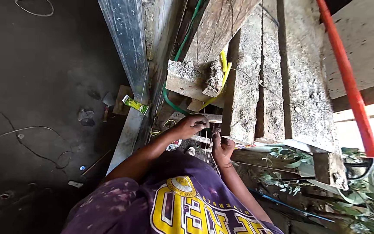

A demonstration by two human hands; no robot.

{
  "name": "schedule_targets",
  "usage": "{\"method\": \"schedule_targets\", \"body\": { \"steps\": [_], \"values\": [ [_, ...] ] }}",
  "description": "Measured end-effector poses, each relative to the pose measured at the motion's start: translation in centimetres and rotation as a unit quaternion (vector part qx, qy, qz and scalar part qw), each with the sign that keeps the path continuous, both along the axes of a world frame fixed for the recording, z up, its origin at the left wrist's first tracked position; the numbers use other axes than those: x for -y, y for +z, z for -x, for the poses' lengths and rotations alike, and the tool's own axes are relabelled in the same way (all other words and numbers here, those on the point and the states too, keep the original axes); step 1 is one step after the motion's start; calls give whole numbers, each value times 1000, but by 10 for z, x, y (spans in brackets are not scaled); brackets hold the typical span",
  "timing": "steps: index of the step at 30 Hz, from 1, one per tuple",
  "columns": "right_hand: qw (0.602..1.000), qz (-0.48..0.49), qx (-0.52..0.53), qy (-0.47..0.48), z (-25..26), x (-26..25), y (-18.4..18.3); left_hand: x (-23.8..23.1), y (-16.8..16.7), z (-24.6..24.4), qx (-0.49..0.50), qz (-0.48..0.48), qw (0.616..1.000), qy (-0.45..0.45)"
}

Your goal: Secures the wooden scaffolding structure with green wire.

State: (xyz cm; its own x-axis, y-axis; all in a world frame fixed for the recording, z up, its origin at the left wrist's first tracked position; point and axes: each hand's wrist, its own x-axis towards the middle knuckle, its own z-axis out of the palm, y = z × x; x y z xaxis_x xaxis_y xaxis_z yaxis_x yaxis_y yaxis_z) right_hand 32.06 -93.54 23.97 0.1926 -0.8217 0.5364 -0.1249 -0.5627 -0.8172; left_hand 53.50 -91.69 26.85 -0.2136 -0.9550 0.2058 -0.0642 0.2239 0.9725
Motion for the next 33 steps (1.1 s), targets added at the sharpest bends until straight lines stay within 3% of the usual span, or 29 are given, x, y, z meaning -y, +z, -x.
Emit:
{"method": "schedule_targets", "body": {
  "steps": [3, 5, 9, 12, 16, 20, 24, 28, 31, 33],
  "values": [
    [993, 70, -80, 46, 25, 11, -6, -15, -34, -8, -148, 55, 987, 31],
    [995, 46, -74, 55, 35, 12, -6, -26, -51, -9, -169, 52, 979, 99],
    [994, 2, -62, 94, 54, 13, -12, -33, -87, 10, -189, -76, 952, 227],
    [988, 26, -97, 113, 63, 18, -19, -31, -95, 31, -307, -198, 918, 155],
    [979, 30, -95, 180, 58, 23, 0, -15, -95, 40, -472, -291, 821, 134],
    [968, 8, -96, 231, 47, 11, 18, 3, -81, 48, -500, -336, 780, 168],
    [970, -74, -123, 196, 31, 11, 20, 11, -86, 55, -479, -368, 784, 143],
    [948, -40, -286, 133, 11, 11, 18, -5, -73, 28, -389, -319, 863, 42],
    [891, -19, -446, 82, -5, 3, 0, -20, -48, -5, -165, -270, 945, -81],
    [872, -31, -485, 66, -16, 2, -21, -19, -41, -17, 28, -255, 958, -127]
  ]
}}
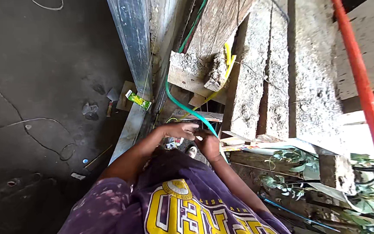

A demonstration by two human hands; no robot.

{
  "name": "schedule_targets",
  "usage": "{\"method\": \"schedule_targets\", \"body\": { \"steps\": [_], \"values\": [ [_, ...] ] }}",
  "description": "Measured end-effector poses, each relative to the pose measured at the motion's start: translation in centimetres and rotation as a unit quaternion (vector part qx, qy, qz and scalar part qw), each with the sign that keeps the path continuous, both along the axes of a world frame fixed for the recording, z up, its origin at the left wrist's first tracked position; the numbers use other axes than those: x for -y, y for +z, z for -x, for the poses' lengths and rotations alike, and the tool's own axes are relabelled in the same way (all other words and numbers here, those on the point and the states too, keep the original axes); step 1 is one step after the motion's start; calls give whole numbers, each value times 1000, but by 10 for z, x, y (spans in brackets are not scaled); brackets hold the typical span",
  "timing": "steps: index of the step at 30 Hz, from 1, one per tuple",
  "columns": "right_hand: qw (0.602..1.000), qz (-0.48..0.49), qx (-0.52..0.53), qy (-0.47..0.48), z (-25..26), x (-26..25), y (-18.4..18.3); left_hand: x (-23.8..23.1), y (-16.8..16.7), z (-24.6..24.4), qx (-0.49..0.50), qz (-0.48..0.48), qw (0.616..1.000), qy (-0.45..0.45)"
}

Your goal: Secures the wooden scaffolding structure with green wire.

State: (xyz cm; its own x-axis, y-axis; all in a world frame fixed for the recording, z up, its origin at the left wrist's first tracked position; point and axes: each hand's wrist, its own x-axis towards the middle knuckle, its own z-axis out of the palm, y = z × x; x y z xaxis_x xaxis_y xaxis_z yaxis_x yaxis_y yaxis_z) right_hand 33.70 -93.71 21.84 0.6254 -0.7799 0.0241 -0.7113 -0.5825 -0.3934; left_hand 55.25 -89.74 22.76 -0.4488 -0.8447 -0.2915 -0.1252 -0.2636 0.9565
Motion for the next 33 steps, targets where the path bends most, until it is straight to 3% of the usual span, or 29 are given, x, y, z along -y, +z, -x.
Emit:
{"method": "schedule_targets", "body": {
  "steps": [2, 3, 7, 11, 15, 18, 20, 22, 24, 26, 28, 30, 33],
  "values": [
    [1000, 24, 6, 2, -9, -2, -19, 6, -13, 4, 171, 48, 984, -33],
    [999, 37, 14, 7, -10, -2, -25, 10, -24, 8, 210, 69, 975, -24],
    [994, 50, 92, 23, 7, 2, -41, 18, -77, 20, 139, 78, 980, 118],
    [973, 17, 224, 55, 35, -17, -18, 30, -99, 56, 160, 148, 949, 230],
    [966, 15, 247, -68, 46, -2, -11, 40, -107, 97, 260, 198, 927, 186],
    [962, -64, 214, -154, 28, 18, 6, 34, -99, 105, 207, 167, 942, 206],
    [953, -118, 216, -177, 14, 23, 21, 25, -99, 97, 76, 76, 954, 281],
    [926, -156, 263, -221, 5, 26, 25, 14, -103, 79, -63, -17, 933, 353],
    [893, -189, 308, -267, 11, 47, -11, 2, -114, 58, -114, -50, 907, 403],
    [874, -234, 319, -283, 22, 65, -46, -11, -131, 38, -103, -52, 901, 419],
    [878, -242, 309, -273, 28, 72, -56, -22, -141, 19, -73, -108, 894, 429],
    [907, -187, 284, -250, 28, 60, -35, -23, -148, -2, -30, -158, 866, 473],
    [912, -150, 255, -283, 19, 36, 3, -4, -198, -53, 91, -82, 821, 557]
  ]
}}
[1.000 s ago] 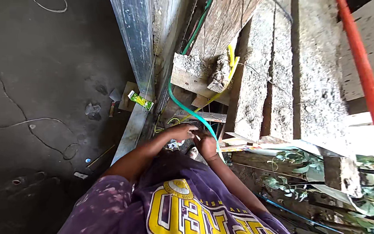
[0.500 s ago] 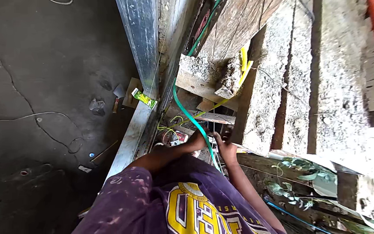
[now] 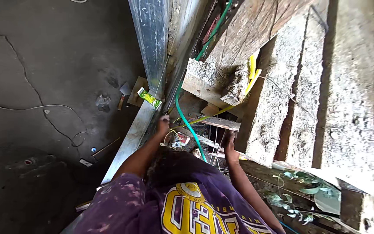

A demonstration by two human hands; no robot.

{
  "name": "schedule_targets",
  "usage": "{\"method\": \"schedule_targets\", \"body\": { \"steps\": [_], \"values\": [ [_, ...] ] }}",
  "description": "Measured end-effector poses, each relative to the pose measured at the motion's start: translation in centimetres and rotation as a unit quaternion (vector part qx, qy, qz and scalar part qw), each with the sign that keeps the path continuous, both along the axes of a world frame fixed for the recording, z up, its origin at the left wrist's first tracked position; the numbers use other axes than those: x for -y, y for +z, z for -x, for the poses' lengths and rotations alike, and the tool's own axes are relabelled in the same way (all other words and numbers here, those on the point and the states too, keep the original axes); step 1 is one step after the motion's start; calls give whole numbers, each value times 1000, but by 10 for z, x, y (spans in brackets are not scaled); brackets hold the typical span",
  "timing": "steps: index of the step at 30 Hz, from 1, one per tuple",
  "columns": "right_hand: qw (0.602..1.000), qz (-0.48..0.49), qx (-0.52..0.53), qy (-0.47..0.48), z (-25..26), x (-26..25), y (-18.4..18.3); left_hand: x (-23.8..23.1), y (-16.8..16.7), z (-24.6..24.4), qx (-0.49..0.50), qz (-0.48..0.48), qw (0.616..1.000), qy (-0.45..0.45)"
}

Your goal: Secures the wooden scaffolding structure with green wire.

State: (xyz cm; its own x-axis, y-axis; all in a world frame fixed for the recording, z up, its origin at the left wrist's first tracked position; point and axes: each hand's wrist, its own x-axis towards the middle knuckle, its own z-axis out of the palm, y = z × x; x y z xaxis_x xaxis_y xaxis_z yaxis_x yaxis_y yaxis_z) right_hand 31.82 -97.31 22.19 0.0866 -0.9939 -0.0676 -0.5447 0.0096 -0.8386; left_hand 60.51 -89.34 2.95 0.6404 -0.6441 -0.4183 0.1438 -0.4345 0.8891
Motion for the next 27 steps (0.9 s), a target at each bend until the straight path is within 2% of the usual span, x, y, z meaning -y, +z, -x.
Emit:
{"method": "schedule_targets", "body": {
  "steps": [2, 6, 8, 11, 14, 18, 21, 24, 27],
  "values": [
    [1000, -13, -11, 2, -2, -7, 14, 20, -2, -34, 69, -31, 996, -52],
    [990, -57, 53, 115, 6, -2, 12, 61, 31, -57, 105, -37, 976, -187],
    [977, -110, 65, 169, 8, 10, -4, 71, 34, -58, 116, -17, 968, -223],
    [961, -188, 96, 180, 5, 23, -32, 74, 23, -62, 133, -36, 949, -284],
    [951, -201, 159, 175, -4, 26, -45, 73, 15, -67, 152, -74, 934, -316],
    [927, -194, 267, 176, -6, 30, -56, 83, 3, -72, 180, -73, 921, -338],
    [923, -199, 251, 214, -3, 26, -56, 89, 12, -78, 204, -84, 904, -367],
    [929, -226, 206, 208, 3, 12, -42, 83, 13, -84, 249, -141, 894, -344],
    [950, -200, 156, 184, 16, -4, -15, 66, 20, -78, 262, -157, 936, -177]
  ]
}}
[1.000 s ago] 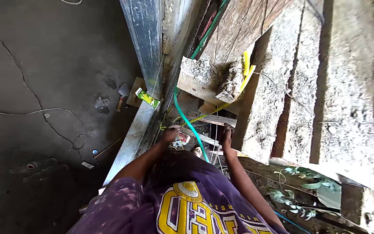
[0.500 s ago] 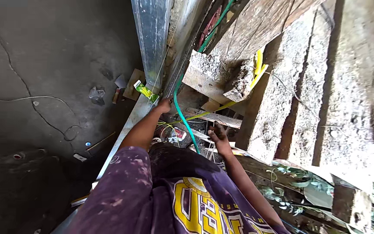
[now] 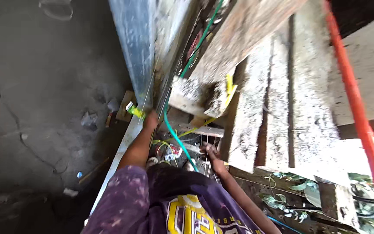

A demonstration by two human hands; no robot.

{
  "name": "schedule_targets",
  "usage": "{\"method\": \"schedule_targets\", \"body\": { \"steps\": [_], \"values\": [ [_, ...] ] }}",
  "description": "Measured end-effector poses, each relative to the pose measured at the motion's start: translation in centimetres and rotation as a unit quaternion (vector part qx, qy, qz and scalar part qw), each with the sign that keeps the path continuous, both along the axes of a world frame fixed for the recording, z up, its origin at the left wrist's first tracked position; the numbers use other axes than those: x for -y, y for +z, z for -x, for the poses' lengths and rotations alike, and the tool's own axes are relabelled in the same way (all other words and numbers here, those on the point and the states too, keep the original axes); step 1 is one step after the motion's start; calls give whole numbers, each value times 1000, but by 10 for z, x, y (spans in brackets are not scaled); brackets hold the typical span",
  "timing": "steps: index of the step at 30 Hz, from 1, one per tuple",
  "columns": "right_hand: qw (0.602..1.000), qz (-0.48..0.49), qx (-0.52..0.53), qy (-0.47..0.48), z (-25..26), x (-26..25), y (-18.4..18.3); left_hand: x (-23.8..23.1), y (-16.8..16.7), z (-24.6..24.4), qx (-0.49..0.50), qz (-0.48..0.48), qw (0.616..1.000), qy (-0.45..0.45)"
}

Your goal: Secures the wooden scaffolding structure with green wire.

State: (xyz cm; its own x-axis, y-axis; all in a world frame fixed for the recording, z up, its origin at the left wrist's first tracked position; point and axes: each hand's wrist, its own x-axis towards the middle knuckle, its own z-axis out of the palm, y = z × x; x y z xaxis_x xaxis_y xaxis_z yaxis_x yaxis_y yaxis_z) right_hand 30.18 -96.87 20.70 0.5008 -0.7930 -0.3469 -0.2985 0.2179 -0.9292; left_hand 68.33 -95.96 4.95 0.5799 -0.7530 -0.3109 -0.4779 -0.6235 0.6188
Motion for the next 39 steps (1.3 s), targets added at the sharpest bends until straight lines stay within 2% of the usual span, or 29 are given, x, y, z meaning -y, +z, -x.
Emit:
{"method": "schedule_targets", "body": {
  "steps": [2, 4, 5, 7, 9, 10, 12, 14, 15, 17, 18, 20, 21, 23, 25, 29, 34, 36, 37, 39],
  "values": [
    [999, 29, -15, -25, 29, -3, -14, -14, 1, 8, -23, 9, 997, 77],
    [996, 8, -39, -78, 49, -12, -19, -23, -7, 12, -75, 15, 995, 67],
    [994, -22, -32, -106, 55, -15, -19, -19, -11, 14, -104, 57, 990, 79],
    [983, -82, 0, -165, 64, -15, -27, 1, -7, 19, -207, 182, 951, 136],
    [965, -116, 13, -235, 79, -16, -40, 13, 19, 39, -280, 254, 912, 160],
    [956, -104, 17, -273, 86, -16, -44, 15, 36, 52, -282, 283, 900, 173],
    [942, 16, 30, -333, 96, -16, -34, 11, 70, 77, -234, 332, 871, 274],
    [907, 232, 60, -346, 105, -17, -6, -20, 96, 100, -191, 327, 862, 337],
    [875, 343, 71, -334, 111, -17, 11, -42, 107, 113, -173, 322, 871, 328],
    [795, 520, 64, -305, 125, -12, 46, -82, 127, 141, -100, 374, 893, 228],
    [759, 571, 67, -304, 130, -11, 63, -96, 136, 150, -45, 433, 889, 145],
    [707, 623, 95, -321, 134, -15, 90, -103, 166, 156, 29, 548, 836, -26],
    [686, 643, 97, -327, 135, -18, 102, -97, 190, 160, 43, 590, 802, -84],
    [654, 677, 71, -329, 137, -20, 126, -78, 237, 169, 50, 659, 734, -156],
    [636, 694, 33, -335, 136, -13, 137, -60, 270, 175, 69, 686, 694, -207],
    [576, 728, -12, -371, 127, 21, 130, -24, 281, 187, 85, 712, 649, -254],
    [529, 742, 58, -408, 116, 25, 144, -19, 309, 191, 88, 719, 614, -314],
    [520, 742, 72, -417, 109, 25, 147, -12, 309, 194, 44, 725, 590, -352],
    [526, 738, 77, -415, 106, 21, 147, -11, 308, 195, 22, 727, 583, -363],
    [565, 719, 79, -396, 98, 6, 135, -9, 308, 195, 5, 720, 586, -370]
  ]
}}
